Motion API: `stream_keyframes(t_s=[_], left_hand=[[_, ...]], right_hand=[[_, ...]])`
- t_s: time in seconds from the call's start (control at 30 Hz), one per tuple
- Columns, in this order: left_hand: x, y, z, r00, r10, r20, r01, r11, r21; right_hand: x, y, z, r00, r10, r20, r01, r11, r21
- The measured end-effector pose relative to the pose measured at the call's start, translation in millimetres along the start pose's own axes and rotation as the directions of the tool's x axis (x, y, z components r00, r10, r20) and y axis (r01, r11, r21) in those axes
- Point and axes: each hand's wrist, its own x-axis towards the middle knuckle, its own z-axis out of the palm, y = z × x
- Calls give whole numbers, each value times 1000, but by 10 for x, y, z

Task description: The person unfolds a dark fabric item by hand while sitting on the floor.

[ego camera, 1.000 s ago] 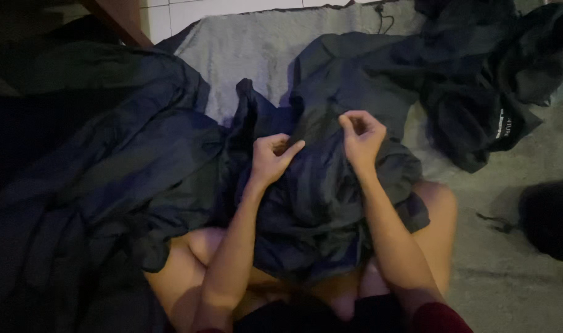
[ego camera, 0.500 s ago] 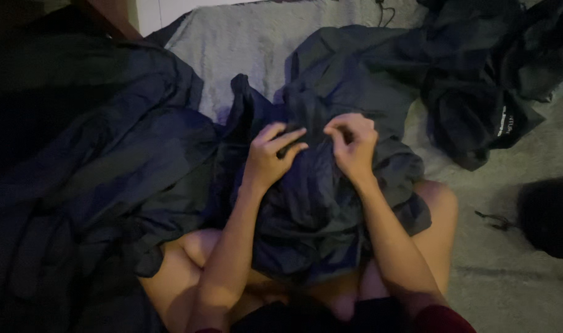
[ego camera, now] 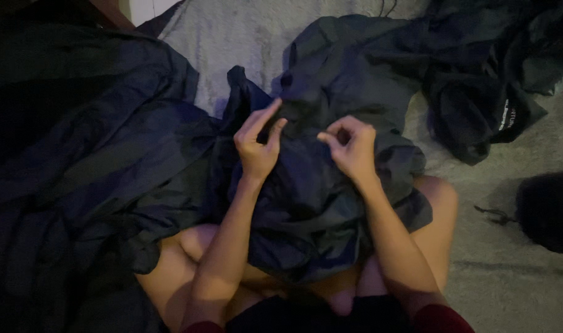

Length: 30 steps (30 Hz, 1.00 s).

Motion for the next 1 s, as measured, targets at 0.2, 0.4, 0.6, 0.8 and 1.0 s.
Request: stream_keyframes(t_s=[0.2,0.4,0.6,0.8,1.0], left_hand=[[-129,75,31,917,-295,270,337,933,-125],[-273,-171,178,922,-298,247,319,946,-48],[-173,-468,-5,891,-454,5,446,875,-190],[-35,121,-39,903,-381,201,396,918,-38],[-21,-130,-139,955,-294,37,289,952,101]], right_hand=[[248,-93,-58,920,-89,-382,76,996,-48],[164,-295,-99,941,-116,-317,128,992,19],[145,-381,-229,977,91,194,-101,994,46],[137,50,139,993,32,-117,-11,984,177],[259,161,-109,913,-17,-407,51,996,73]])
